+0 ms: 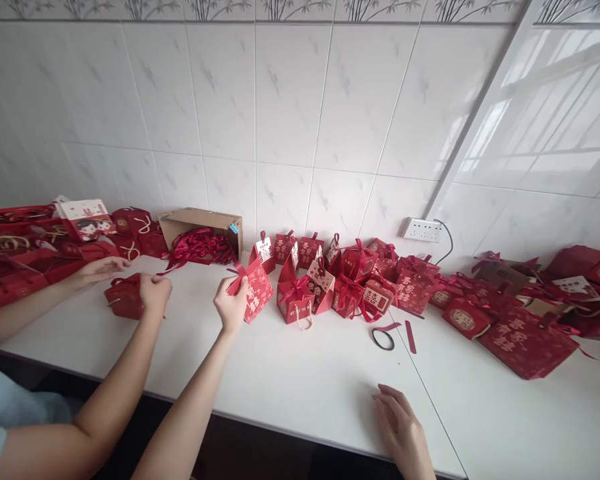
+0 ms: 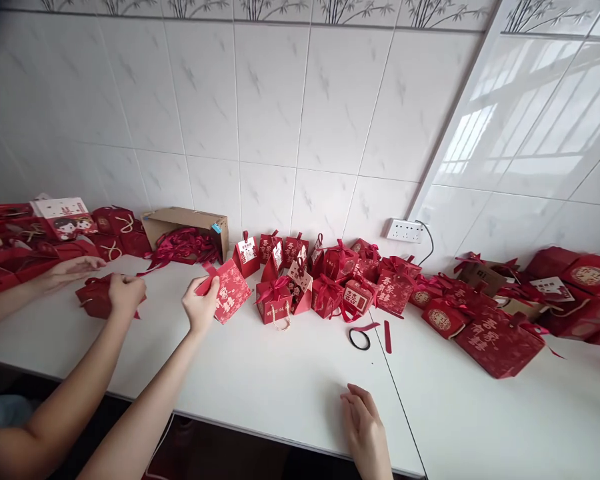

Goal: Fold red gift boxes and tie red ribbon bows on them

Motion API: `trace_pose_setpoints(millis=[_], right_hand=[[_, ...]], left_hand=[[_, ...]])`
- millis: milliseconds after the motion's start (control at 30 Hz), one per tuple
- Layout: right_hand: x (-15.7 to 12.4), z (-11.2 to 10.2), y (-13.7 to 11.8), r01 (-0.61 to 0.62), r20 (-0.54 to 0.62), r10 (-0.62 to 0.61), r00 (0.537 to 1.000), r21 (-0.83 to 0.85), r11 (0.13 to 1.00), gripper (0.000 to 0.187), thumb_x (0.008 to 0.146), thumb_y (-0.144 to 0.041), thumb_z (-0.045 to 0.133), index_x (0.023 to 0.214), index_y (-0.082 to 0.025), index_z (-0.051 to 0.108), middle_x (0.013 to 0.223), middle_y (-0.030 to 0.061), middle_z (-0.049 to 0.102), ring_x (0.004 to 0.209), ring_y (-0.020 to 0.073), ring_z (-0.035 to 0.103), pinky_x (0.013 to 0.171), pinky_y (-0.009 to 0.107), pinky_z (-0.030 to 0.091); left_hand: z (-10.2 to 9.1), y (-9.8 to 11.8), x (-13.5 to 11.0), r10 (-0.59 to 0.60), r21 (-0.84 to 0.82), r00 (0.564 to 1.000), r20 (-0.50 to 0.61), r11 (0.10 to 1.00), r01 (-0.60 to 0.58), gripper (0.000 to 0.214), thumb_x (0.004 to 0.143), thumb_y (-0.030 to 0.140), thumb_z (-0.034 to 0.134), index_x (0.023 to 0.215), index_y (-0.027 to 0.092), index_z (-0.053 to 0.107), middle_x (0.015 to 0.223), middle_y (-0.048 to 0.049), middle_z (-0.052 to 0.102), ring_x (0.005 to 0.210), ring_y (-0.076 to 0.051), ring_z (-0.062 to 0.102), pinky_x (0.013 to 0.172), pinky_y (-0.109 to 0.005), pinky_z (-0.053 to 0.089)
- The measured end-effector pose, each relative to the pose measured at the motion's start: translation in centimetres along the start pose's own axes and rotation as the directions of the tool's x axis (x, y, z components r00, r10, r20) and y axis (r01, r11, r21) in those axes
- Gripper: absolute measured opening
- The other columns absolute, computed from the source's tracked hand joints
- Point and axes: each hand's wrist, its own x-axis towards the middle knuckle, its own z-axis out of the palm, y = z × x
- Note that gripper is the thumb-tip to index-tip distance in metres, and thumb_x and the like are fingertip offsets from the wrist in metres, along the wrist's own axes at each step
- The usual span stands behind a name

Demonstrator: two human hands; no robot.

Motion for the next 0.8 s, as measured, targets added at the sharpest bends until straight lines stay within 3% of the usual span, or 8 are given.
trace_pose_setpoints(millis=[133,400,800], right_hand=[[-0.6,0.8,0.1,0.082,-0.014,-0.085,0.996,-0.136,0.987,0.039,0.089,-0.047,0.038,0.077,-0.021,0.064,0.094,0.0097,0.066,0.072,0.0185,0.066,0.062,0.027,0.056],[-0.6,0.9,-0.3,0.154,-0.073,-0.174,0.982,-0.224,0.962,0.034,0.091,-0.042,0.037,0.078,-0.021,0.061,0.088,0.0089,0.066,0.073,0.0191,0.067,0.061,0.028,0.057],[-0.8,1.3,0.6,0.132,-0.079,-0.153,0.985,-0.223,0.966,0.029,0.09,-0.04,0.041,0.077,-0.024,0.061,0.088,0.0065,0.066,0.075,0.0184,0.066,0.063,0.027,0.057]], left_hand=[[3.1,-3.1,-0.6,0.038,0.069,0.996,0.08,0.997,-0.043,0.01,0.074,0.026,0.057,0.074,0.017,0.061,0.076,-0.0042,0.066,0.073,-0.017,0.062,0.073,-0.027,0.048],[7.7,-4.7,-0.9,0.061,0.18,0.981,0.182,0.979,-0.094,0.006,0.077,0.022,0.057,0.077,0.018,0.062,0.078,-0.0047,0.065,0.076,-0.018,0.062,0.068,-0.026,0.045],[10.4,-6.6,1.1,0.063,0.25,0.975,0.214,0.961,-0.117,0.012,0.081,0.021,0.054,0.088,0.015,0.062,0.089,-0.0091,0.065,0.081,-0.02,0.063,0.068,-0.027,0.043]])
